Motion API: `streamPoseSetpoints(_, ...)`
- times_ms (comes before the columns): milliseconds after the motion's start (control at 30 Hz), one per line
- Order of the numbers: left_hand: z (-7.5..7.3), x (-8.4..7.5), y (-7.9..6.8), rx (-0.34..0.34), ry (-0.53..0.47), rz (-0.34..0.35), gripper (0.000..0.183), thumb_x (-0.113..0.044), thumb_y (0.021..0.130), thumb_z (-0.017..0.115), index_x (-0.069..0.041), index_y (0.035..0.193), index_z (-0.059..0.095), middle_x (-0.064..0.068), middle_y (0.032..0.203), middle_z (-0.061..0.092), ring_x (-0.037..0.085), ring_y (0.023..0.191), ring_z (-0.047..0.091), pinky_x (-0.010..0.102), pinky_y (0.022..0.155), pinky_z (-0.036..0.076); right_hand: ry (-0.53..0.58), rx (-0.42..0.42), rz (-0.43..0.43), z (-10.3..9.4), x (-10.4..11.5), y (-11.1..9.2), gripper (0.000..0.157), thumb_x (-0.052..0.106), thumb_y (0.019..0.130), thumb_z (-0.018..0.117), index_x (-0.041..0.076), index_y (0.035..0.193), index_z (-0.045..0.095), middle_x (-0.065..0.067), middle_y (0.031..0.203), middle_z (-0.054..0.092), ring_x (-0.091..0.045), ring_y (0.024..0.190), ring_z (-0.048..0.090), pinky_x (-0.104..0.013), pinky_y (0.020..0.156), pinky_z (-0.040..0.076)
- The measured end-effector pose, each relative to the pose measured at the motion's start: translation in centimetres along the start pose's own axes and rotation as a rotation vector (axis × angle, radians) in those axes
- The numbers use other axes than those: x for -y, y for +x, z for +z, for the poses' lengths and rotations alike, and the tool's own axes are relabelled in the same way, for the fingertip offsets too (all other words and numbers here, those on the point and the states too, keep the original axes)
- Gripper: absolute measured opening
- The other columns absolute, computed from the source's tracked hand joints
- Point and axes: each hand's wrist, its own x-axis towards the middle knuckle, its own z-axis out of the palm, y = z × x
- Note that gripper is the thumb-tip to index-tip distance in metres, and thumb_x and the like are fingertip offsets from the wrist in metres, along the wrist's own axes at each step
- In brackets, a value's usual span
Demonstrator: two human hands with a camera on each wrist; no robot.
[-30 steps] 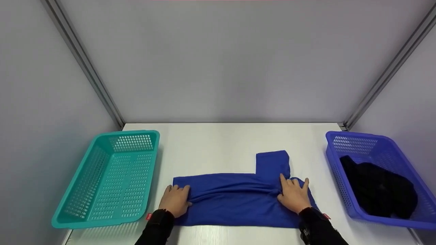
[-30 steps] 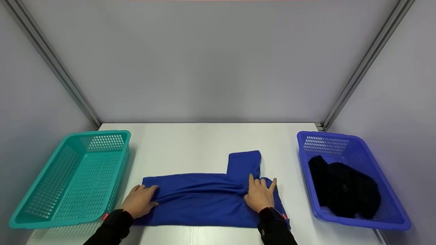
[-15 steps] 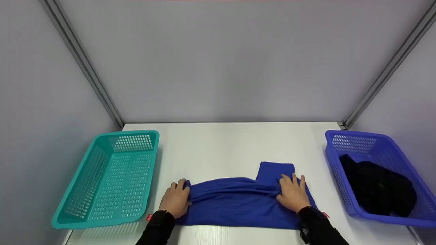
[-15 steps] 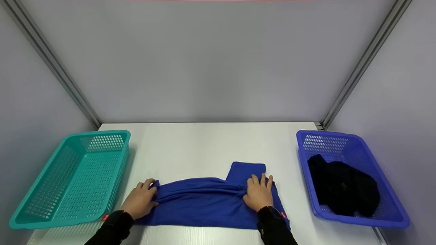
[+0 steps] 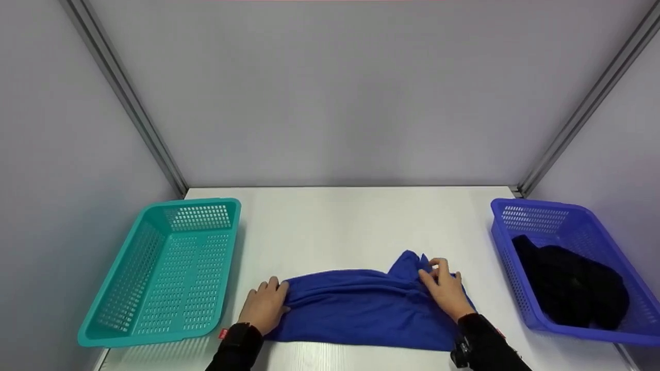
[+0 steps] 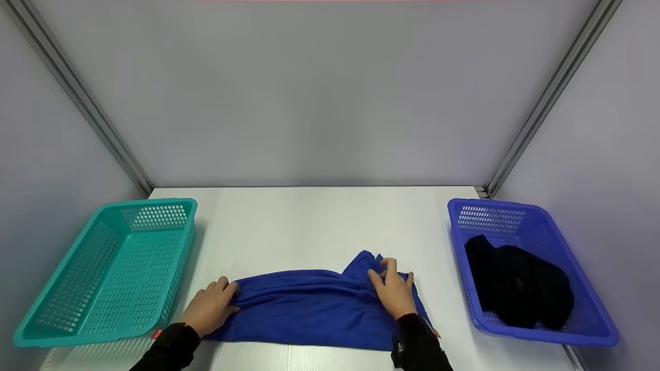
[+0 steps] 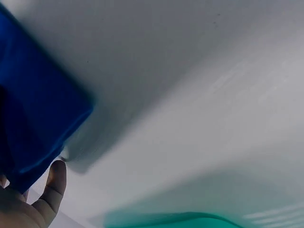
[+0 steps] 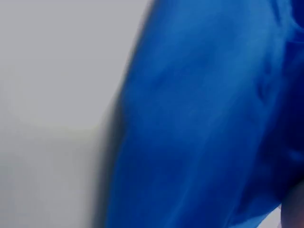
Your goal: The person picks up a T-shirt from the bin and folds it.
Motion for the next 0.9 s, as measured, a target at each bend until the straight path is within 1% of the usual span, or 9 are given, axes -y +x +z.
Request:
streamPoseSetpoints(100,0.2,0.0,0.0,-0.018,0.01,0.018,0.052,-0.021,0.085,0.083,-0.008,0.128,0.057,0.013,0.103,0.062,0.033,0.092,0.063,0.052,0.074,0.051,-0.046,-0.089,-0.021,0.2,0.3,0.4,0.034,0.01,0.102,0.06,-0.002,0.131,0.045,-0.009,0.08,0.068,-0.037,0.082,0.068,-0.074,0.114,0.012)
streamPoseSetpoints(167,0.4,0.0,0.0,-0.035,0.02,0.027,0.059,-0.019,0.084,0.083,-0.007,0.135,0.055,0.014,0.106,0.065,0.034,0.095,0.065,0.053,0.075,0.051,-0.119,-0.097,-0.019,0.4,0.5,0.5,0.045,0.003,0.097,0.064,-0.002,0.137,0.046,-0.008,0.077,0.064,-0.036,0.079,0.066,-0.075,0.112,0.016)
streamPoseSetpoints(267,0.6,0.0,-0.1,-0.056,0.028,0.032,0.051,-0.018,0.083,0.084,-0.006,0.127,0.06,0.013,0.101,0.066,0.034,0.092,0.065,0.053,0.073,0.051,-0.232,-0.021,0.013,0.5,0.6,0.5,0.063,0.001,0.091,0.07,-0.002,0.147,0.043,-0.018,0.101,0.065,-0.042,0.099,0.062,-0.075,0.108,0.022)
streamPoseSetpoints(400,0.5,0.2,-0.2,-0.074,0.027,0.042,0.033,-0.019,0.082,0.084,-0.01,0.102,0.06,0.01,0.087,0.06,0.033,0.083,0.063,0.052,0.067,0.049,-0.328,0.103,0.071,0.5,1.0,0.4,0.067,0.004,0.092,0.064,0.003,0.155,0.04,-0.027,0.142,0.047,-0.052,0.127,0.043,-0.078,0.105,0.021)
streamPoseSetpoints(533,0.3,0.3,-0.3,-0.077,0.027,0.045,0.03,-0.02,0.082,0.083,-0.01,0.095,0.058,0.008,0.083,0.058,0.032,0.077,0.062,0.051,0.063,0.048,-0.391,0.106,0.0,0.7,1.3,0.4,0.057,-0.001,0.094,0.057,0.004,0.151,0.047,-0.025,0.135,0.053,-0.053,0.127,0.043,-0.082,0.107,0.016)
streamPoseSetpoints(633,0.3,0.3,-0.3,-0.085,0.019,0.043,0.03,-0.02,0.081,0.084,-0.01,0.093,0.057,0.008,0.081,0.058,0.032,0.074,0.062,0.05,0.061,0.047,-0.438,0.052,-0.067,0.9,1.4,0.5,0.045,-0.003,0.094,0.055,0.001,0.139,0.058,-0.023,0.116,0.059,-0.051,0.118,0.049,-0.079,0.107,0.021)
streamPoseSetpoints(733,0.3,0.2,-0.3,-0.081,0.009,0.029,0.031,-0.02,0.081,0.084,-0.01,0.092,0.057,0.008,0.08,0.059,0.032,0.073,0.062,0.049,0.061,0.047,-0.452,-0.03,-0.079,0.9,1.4,0.6,0.03,-0.002,0.09,0.061,0.0,0.12,0.066,-0.021,0.105,0.061,-0.048,0.11,0.052,-0.075,0.105,0.026)
streamPoseSetpoints(833,0.2,0.1,-0.2,-0.053,-0.009,-0.001,0.029,-0.018,0.081,0.083,-0.01,0.091,0.057,0.008,0.08,0.06,0.032,0.073,0.063,0.05,0.062,0.047,-0.435,-0.153,-0.093,0.7,1.2,1.0,0.019,-0.002,0.083,0.067,0.0,0.102,0.065,-0.019,0.098,0.06,-0.045,0.1,0.054,-0.068,0.099,0.033)
streamPoseSetpoints(900,0.1,0.0,-0.2,-0.036,-0.015,-0.016,0.027,-0.017,0.081,0.082,-0.01,0.091,0.058,0.008,0.081,0.06,0.032,0.076,0.063,0.05,0.065,0.047,-0.402,-0.233,-0.138,0.5,1.0,1.3,0.018,-0.005,0.081,0.068,0.0,0.098,0.063,-0.019,0.094,0.06,-0.045,0.093,0.055,-0.064,0.095,0.038)
